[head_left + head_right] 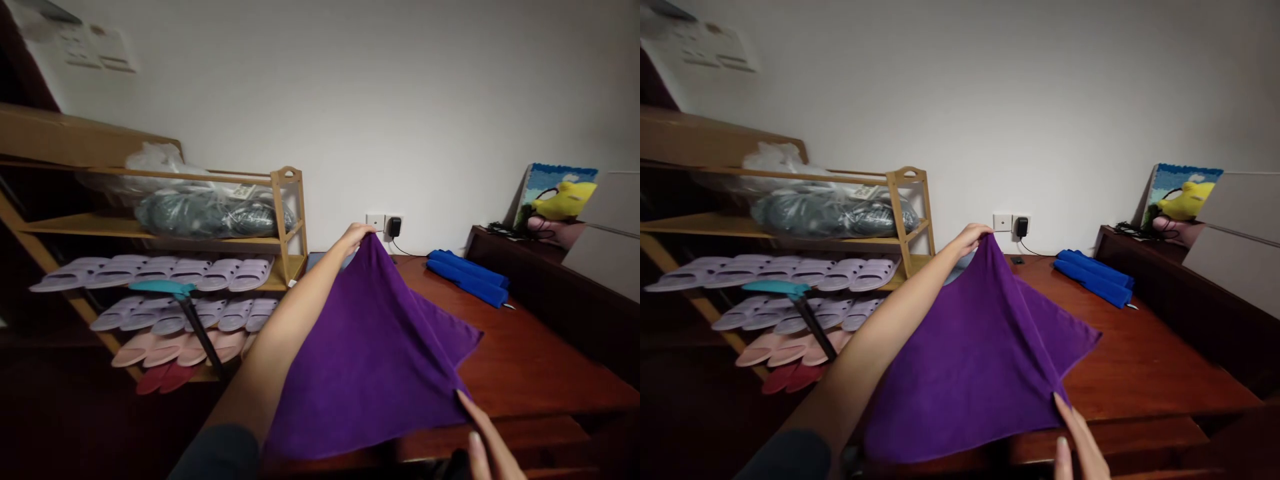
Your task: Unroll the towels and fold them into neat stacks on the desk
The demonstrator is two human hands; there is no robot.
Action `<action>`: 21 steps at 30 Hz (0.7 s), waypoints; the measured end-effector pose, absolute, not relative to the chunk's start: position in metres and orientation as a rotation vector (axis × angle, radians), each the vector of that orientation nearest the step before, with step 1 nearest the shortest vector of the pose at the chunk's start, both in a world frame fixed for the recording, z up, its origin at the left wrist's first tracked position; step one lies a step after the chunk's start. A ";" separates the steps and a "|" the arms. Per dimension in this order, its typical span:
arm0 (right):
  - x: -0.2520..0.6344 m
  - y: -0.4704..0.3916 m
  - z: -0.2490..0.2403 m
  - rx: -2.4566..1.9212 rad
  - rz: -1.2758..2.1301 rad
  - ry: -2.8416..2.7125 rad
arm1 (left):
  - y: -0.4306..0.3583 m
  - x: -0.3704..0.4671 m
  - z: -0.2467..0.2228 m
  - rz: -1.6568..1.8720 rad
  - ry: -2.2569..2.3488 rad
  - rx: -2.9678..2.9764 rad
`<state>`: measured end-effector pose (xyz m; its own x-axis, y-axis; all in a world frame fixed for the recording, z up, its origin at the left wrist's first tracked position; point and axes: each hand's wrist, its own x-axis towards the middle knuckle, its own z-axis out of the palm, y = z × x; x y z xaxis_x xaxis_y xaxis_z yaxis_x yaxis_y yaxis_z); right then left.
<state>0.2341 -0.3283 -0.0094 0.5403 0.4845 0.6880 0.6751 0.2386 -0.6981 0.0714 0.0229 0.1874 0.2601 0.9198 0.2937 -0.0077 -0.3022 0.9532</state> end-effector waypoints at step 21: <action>0.337 -0.222 0.194 -1.134 0.303 -1.018 | -0.089 -0.071 0.252 1.462 0.714 1.302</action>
